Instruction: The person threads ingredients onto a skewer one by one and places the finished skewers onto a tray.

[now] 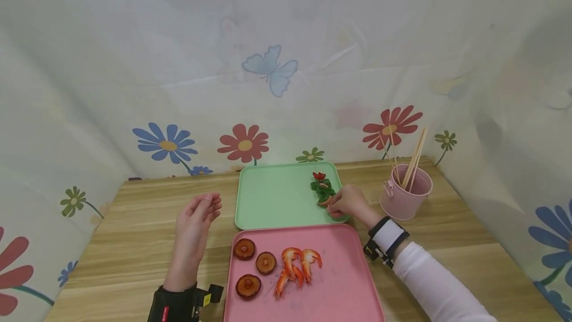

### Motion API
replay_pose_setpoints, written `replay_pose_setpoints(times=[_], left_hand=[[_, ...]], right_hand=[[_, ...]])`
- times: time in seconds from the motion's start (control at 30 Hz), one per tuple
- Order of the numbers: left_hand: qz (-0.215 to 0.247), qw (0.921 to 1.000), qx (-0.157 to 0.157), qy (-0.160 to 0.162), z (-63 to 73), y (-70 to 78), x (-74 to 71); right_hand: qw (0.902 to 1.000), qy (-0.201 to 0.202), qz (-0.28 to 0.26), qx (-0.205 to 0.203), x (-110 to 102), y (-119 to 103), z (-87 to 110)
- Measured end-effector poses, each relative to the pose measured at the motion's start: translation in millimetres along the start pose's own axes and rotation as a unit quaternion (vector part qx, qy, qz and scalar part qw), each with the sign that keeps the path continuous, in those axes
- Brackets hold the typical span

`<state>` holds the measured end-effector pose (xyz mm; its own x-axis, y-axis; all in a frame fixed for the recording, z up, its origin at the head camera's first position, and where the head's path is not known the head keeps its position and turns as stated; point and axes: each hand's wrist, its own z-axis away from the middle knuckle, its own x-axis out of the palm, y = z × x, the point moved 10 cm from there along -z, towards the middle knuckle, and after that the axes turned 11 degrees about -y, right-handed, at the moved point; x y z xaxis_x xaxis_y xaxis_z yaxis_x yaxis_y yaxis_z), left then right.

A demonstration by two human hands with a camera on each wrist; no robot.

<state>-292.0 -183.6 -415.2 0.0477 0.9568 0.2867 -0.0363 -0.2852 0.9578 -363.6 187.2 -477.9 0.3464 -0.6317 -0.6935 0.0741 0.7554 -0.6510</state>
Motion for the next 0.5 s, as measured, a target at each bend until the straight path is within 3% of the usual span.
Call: replay_pose_setpoints(times=[0.13,0.5], left_hand=[[-0.002,1.0,-0.003,0.002,0.6,0.6,-0.3],[-0.015,0.9998,-0.008,0.001,0.2,-1.1,-0.9]], right_hand=[[0.9996,-0.008,-0.026,0.011,3.5,2.9,-2.6],[0.9996,-0.015,-0.025,0.007,6.8,4.4,-6.9]])
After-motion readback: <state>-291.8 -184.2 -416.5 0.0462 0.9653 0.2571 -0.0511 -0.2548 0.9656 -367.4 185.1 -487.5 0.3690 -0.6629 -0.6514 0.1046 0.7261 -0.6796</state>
